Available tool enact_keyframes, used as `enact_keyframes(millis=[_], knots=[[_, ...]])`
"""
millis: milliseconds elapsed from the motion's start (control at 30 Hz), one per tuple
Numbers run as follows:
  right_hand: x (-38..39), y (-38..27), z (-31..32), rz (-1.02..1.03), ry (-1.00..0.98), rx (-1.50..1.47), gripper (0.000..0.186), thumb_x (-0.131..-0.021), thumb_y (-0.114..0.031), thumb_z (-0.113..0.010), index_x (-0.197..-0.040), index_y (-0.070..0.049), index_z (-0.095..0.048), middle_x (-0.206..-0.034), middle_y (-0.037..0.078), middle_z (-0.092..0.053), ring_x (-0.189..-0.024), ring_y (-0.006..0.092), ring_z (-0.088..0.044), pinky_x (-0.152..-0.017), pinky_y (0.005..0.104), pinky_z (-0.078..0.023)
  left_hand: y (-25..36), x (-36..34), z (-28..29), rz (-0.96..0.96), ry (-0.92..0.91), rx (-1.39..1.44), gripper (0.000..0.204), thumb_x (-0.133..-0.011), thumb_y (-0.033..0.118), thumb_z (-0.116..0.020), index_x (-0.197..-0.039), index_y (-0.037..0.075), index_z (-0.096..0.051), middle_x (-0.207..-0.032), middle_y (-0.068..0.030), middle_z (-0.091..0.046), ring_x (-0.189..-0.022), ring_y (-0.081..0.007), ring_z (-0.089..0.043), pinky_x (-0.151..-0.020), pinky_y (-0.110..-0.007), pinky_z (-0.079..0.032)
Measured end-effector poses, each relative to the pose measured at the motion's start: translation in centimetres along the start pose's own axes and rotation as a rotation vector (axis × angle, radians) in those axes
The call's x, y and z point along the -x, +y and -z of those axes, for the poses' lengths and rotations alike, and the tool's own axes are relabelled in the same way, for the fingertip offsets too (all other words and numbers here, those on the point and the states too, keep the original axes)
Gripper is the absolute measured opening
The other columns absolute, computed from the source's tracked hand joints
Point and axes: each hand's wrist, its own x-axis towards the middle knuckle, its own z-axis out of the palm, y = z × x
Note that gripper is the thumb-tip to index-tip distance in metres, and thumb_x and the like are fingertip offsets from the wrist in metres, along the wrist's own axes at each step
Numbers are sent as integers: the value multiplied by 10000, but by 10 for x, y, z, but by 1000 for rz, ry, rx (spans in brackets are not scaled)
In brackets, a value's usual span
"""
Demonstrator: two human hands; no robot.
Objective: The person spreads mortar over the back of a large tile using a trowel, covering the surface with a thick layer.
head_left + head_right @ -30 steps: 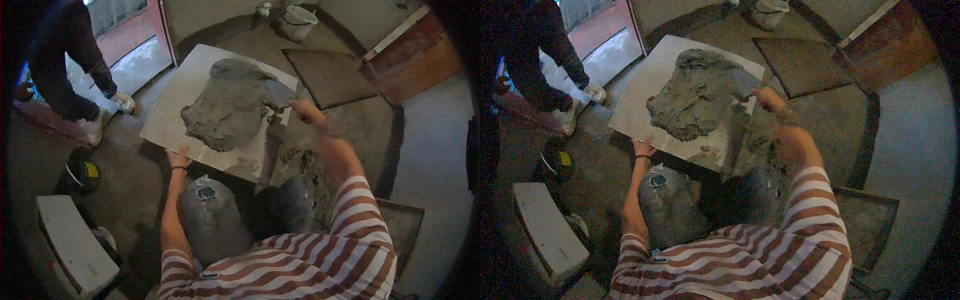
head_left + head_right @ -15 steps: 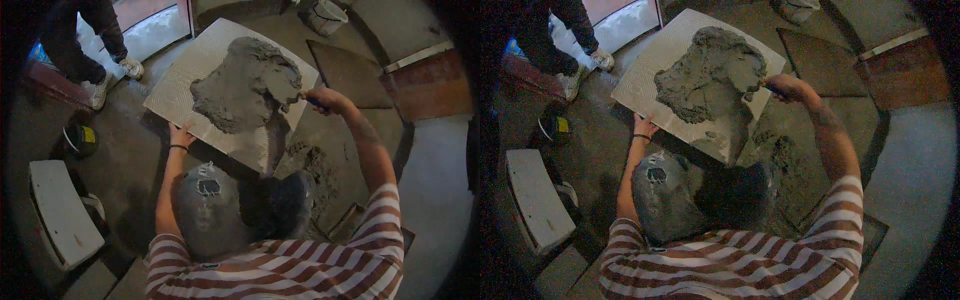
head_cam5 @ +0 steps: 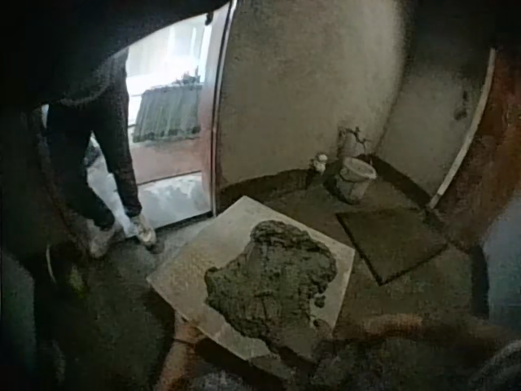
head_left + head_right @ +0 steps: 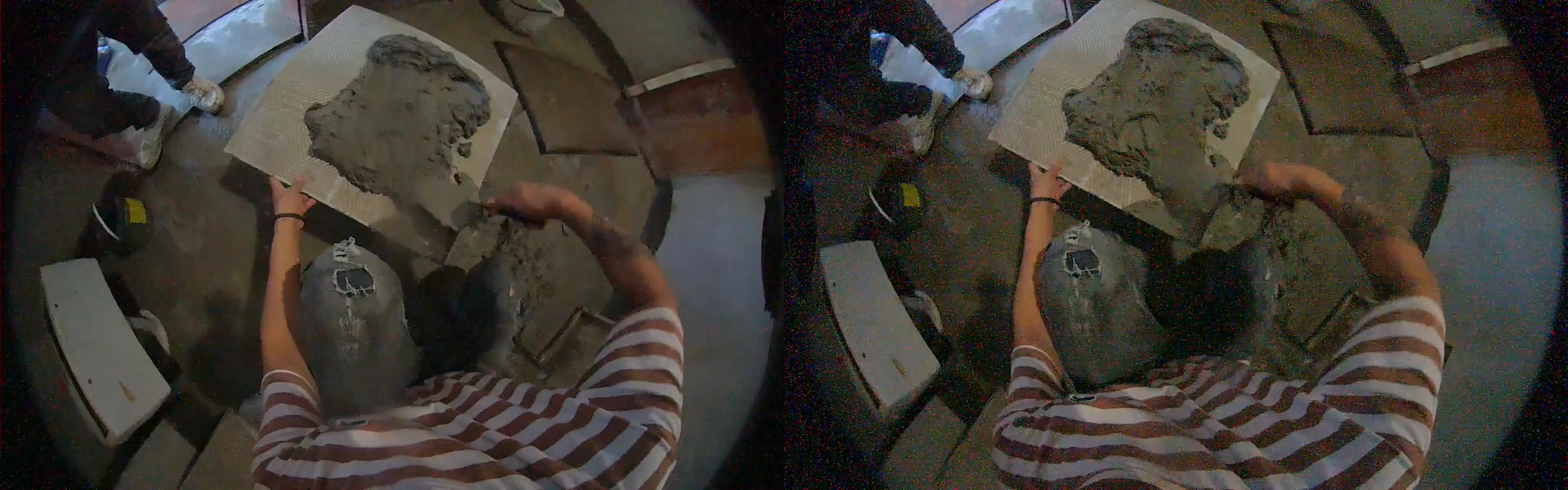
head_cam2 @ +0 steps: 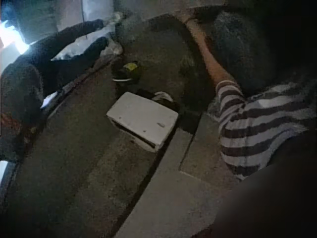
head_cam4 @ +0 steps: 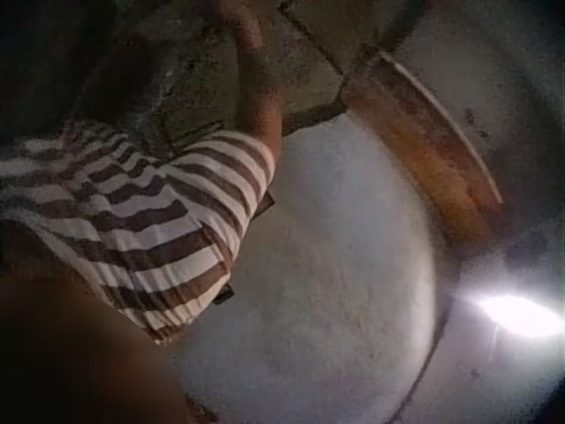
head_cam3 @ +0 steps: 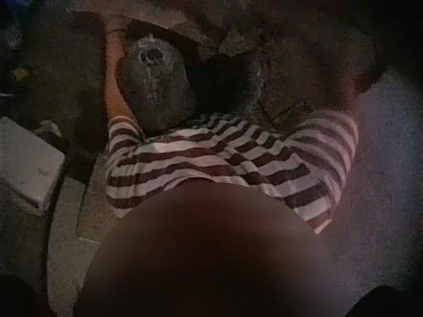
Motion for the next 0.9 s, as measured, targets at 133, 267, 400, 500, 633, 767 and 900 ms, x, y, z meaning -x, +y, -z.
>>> enact_keyframes(millis=[133, 267, 400, 500, 633, 767, 900], knots=[[18, -4, -38, 22, 349, 94, 321, -882, -386, -468, -853, -104, -619, -547, 108, -523, -508, 237, -553, -488, 373, -447, 3, 8, 3, -19, -61, -11, 617, -820, 82, -581, -1310, 209, -228, -1143, -99, -511, -893, -264, -596, -621, -392, -525], [45, -28, -39, 109, 680, 532, 259, -841, -360, -540, -960, -137, -593, -652, 120, -569, -577, 315, -582, -522, 404, -467, -2, 3, 20, -36, -123, 125, 639, -816, 101, -584, -1326, 212, -214, -1105, -89, -531, -896, -249, -587, -640, -389, -517], [10, -28, -24, 213, 807, 691, 313, -828, -337, -560, -1093, -173, -532, -711, 114, -535, -569, 336, -556, -501, 419, -446, -13, 1, 19, -45, -106, 87, 656, -816, 112, -591, -1334, 211, -201, -1081, -91, -538, -854, -230, -590, -603, -348, -517], [-53, -3, 9, 266, 942, 803, 320, -826, -322, -561, -1113, -187, -519, -713, 113, -508, -585, 333, -549, -482, 428, -429, -1, 16, 5, -41, -94, 70, 656, -823, 120, -585, -1341, 204, -191, -1057, -96, -545, -803, -204, -589, -555, -301, -508], [-80, -3, 38, 262, 951, 794, 295, -834, -330, -545, -1106, -220, -516, -729, 123, -519, -615, 332, -561, -486, 428, -432, -30, 28, 20, -117, -134, 129, 628, -835, 120, -569, -1338, 188, -200, -1027, -93, -557, -765, -166, -585, -525, -273, -500], [-99, 3, 74, 245, 951, 784, 267, -844, -342, -532, -1079, -215, -530, -712, 125, -522, -632, 325, -572, -494, 429, -436, -16, 42, 6, -195, -172, 143, 618, -837, 128, -565, -1335, 188, -204, -1004, -85, -559, -774, -160, -591, -561, -281, -517], [-125, -19, 112, 187, 986, 708, 263, -855, -379, -501, -1005, -170, -554, -773, 142, -577, -701, 348, -585, -566, 457, -450, -10, 43, 11, -115, -103, -26, 625, -839, 131, -559, -1339, 196, -191, -1029, -94, -554, -814, -181, -598, -618, -312, -536]])
